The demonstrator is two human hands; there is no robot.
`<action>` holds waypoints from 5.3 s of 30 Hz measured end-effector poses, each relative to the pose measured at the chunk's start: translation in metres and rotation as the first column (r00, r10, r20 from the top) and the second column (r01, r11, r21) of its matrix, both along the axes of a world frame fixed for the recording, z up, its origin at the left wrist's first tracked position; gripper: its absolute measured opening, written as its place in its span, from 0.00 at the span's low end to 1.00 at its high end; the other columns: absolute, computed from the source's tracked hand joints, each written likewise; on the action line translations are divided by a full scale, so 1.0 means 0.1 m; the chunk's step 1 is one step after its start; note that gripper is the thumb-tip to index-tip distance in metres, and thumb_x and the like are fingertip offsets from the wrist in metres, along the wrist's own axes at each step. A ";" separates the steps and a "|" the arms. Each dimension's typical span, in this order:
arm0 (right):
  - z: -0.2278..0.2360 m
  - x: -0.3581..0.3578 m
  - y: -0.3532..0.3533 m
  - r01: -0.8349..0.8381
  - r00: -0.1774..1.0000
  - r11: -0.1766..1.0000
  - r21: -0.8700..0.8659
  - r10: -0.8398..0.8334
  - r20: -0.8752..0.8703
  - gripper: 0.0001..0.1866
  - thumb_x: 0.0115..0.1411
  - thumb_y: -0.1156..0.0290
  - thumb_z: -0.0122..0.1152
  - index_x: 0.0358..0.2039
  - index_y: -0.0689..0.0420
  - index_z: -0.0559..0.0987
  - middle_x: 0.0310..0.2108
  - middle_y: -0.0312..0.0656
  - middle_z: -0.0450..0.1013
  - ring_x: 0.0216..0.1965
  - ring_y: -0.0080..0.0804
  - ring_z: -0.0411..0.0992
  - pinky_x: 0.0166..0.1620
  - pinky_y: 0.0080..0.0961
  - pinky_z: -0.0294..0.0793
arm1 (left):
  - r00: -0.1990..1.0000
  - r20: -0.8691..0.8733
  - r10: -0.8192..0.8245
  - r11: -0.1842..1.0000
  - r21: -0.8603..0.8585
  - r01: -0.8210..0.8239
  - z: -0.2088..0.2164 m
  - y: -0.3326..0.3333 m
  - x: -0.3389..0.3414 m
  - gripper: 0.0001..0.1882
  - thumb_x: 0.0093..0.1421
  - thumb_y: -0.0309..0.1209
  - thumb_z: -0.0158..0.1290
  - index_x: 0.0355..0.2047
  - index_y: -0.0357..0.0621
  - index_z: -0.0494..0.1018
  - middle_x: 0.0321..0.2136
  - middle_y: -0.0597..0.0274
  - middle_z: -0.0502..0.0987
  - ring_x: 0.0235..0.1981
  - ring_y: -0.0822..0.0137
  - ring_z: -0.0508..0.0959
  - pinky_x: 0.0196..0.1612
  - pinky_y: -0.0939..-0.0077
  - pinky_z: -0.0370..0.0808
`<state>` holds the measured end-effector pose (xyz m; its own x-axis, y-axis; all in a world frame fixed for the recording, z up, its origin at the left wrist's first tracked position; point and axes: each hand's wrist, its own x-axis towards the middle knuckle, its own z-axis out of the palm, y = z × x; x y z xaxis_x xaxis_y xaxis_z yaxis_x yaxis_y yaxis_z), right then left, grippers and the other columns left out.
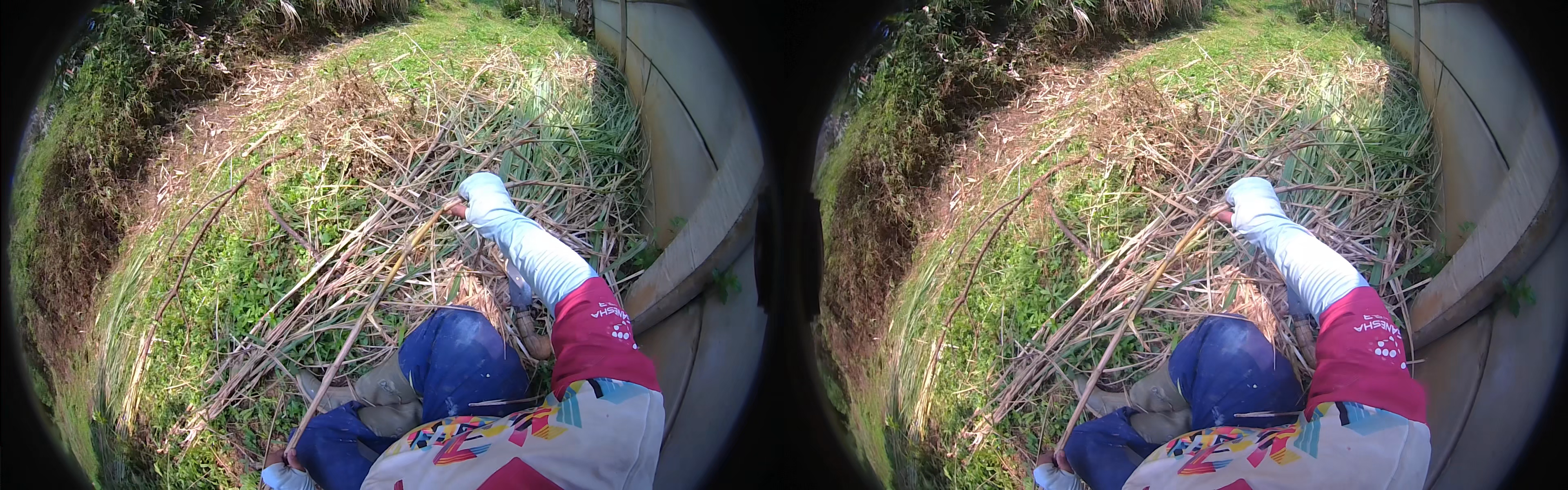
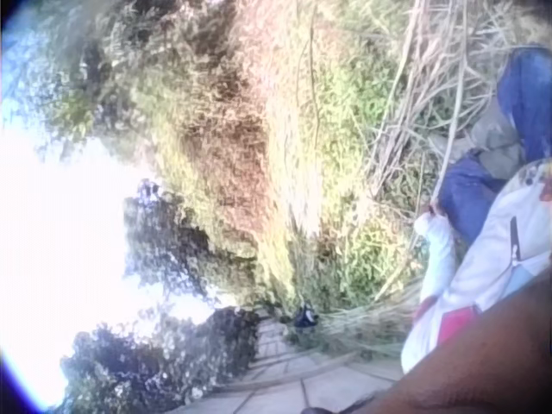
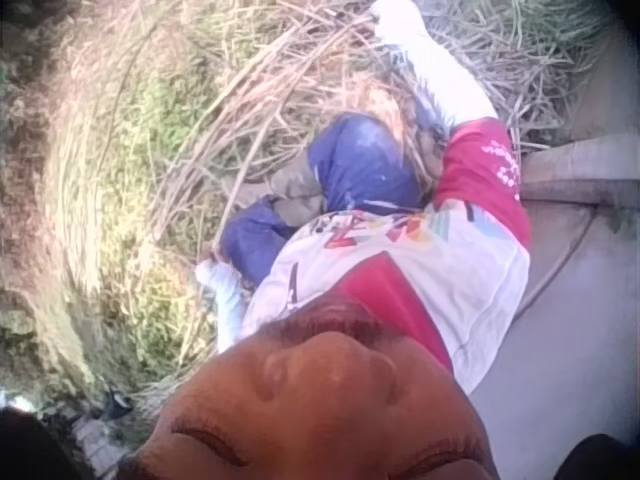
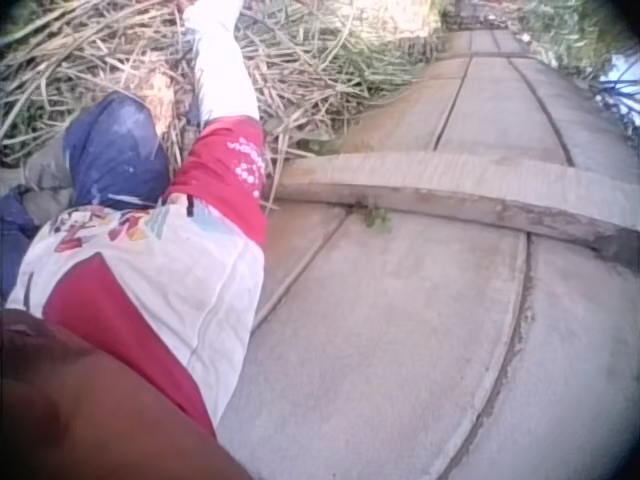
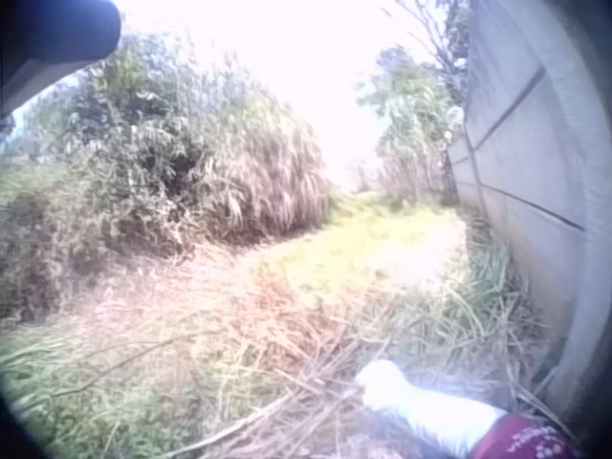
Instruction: The person sits on the ground and uses a large knife to strip the outer layers and cut sections of long plant stalks. They hold the stalks with one hand and use the knife with the other to scrape and slice the material, dropping the processed pieces onto a pile on the ground.
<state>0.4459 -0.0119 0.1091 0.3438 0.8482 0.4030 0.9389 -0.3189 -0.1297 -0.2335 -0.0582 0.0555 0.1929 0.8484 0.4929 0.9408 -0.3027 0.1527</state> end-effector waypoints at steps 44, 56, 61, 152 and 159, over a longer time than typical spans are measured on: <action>0.15 -0.37 -0.02 0.127 0.893 0.989 -0.081 -0.150 -0.425 0.29 0.61 0.41 0.62 0.36 0.60 0.82 0.33 0.56 0.78 0.39 0.55 0.78 0.43 0.44 0.74 | 0.993 0.120 0.010 0.924 -0.381 0.037 -0.26 0.17 0.04 0.13 0.66 0.39 0.58 0.39 0.40 0.81 0.24 0.54 0.80 0.25 0.60 0.79 0.31 0.65 0.74; 0.03 -0.07 0.08 0.002 0.863 1.000 0.025 0.011 -0.504 0.30 0.64 0.44 0.62 0.42 0.65 0.79 0.34 0.56 0.78 0.38 0.53 0.77 0.44 0.41 0.73 | 0.804 0.592 0.058 0.607 -0.660 0.443 -0.15 0.39 0.28 0.14 0.68 0.38 0.57 0.39 0.39 0.80 0.24 0.57 0.79 0.24 0.65 0.78 0.30 0.69 0.73; -0.02 -0.15 0.15 -0.115 0.860 0.990 -0.079 0.059 -0.506 0.28 0.65 0.46 0.60 0.37 0.64 0.78 0.31 0.56 0.76 0.36 0.55 0.75 0.42 0.43 0.72 | 0.875 0.483 -0.015 0.494 -0.757 0.427 0.07 0.31 0.99 0.17 0.70 0.39 0.53 0.44 0.36 0.81 0.26 0.59 0.81 0.28 0.70 0.76 0.35 0.71 0.73; -1.20 -0.22 -1.90 0.494 0.498 0.865 -0.086 -0.363 -0.787 0.18 0.56 0.73 0.65 0.46 0.63 0.73 0.32 0.43 0.76 0.31 0.27 0.74 0.38 0.26 0.75 | 0.827 -0.080 -0.556 0.488 -0.837 0.247 -2.08 2.00 1.48 0.19 0.71 0.42 0.48 0.31 0.40 0.78 0.23 0.40 0.77 0.25 0.41 0.76 0.33 0.50 0.73; 1.64 0.65 -1.26 -0.021 0.954 0.496 0.868 0.271 -0.132 0.18 0.64 0.58 0.68 0.43 0.60 0.78 0.33 0.36 0.80 0.34 0.25 0.78 0.41 0.24 0.78 | 0.735 -0.326 -0.594 0.523 -0.851 0.045 -2.04 1.72 1.42 0.24 0.70 0.50 0.46 0.33 0.41 0.78 0.30 0.43 0.79 0.33 0.38 0.76 0.40 0.54 0.76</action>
